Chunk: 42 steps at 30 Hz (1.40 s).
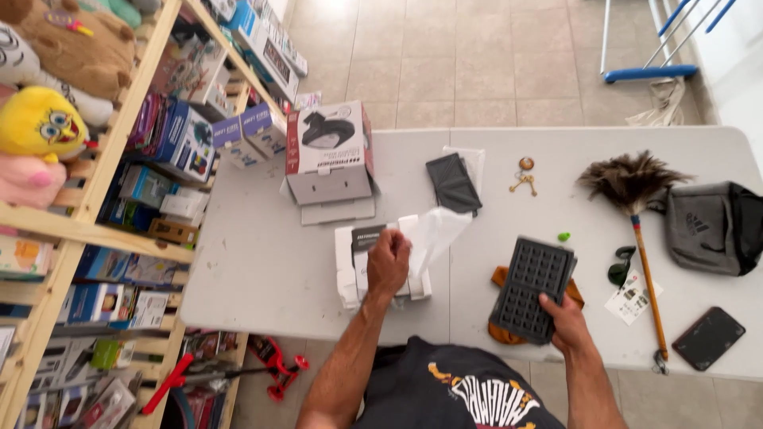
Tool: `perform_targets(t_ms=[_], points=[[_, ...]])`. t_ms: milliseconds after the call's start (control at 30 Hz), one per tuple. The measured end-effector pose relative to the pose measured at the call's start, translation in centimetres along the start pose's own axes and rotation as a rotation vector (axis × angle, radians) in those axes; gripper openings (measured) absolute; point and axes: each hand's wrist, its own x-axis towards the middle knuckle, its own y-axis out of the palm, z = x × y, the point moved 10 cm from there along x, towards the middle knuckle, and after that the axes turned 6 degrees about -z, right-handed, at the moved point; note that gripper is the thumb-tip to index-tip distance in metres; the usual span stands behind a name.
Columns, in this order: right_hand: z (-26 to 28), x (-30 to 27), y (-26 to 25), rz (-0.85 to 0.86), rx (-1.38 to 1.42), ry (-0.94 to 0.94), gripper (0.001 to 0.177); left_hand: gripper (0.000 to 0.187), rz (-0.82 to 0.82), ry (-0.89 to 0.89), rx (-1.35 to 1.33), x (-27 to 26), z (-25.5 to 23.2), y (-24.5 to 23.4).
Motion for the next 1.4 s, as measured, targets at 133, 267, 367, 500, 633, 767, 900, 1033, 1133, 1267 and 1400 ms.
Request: perform_targets(t_ms=[133,267,367,500,633,767,900,1033,1133,1267,1400], points=[[6.8,-5.2,6.7,0.14,-0.007,-0.284,0.04,0.019,-0.018,0.068,-0.08,1.7,-0.7,-1.9],[11.1,-8.9,13.7,0.309,-0.007,-0.365,0.038,0.015,-0.098,0.156,-0.002,3.1,0.4,-3.7],[12.9,-12.2,17.9,0.399,0.021,-0.407,0.032,0.011,-0.152,0.281,0.057,3.9,0.8,-5.1],[13.2,-14.7,21.4,0.474,0.037,-0.454,0.029,0.01,-0.2,0.456,0.174,4.0,0.3,-6.6],[11.1,-16.8,23.4,0.448,-0.042,-0.5,0.03,0.01,-0.209,0.516,0.21,3.8,-1.5,-8.6],[8.0,-18.4,25.4,0.248,-0.677,-0.582,0.035,0.013,-0.164,0.443,0.143,4.9,-1.6,-9.8],[5.2,-18.5,27.1,0.111,-1.106,-0.754,0.036,0.014,-0.09,0.444,0.112,6.2,0.2,-9.2],[3.7,-20.2,29.3,0.015,-1.319,-0.865,0.033,0.011,0.03,0.482,0.078,5.7,-0.8,-8.9],[3.7,-21.5,30.6,-0.015,-1.381,-0.903,0.03,0.007,0.014,0.594,-0.029,5.4,-1.6,-9.8],[3.4,-21.8,31.3,-0.061,-1.431,-0.906,0.028,0.005,-0.018,0.722,-0.101,4.4,-1.5,-10.2],[1.7,-18.5,30.5,-0.018,-1.354,-0.78,0.038,0.006,-0.085,0.884,-0.066,2.7,-1.6,-10.2]])
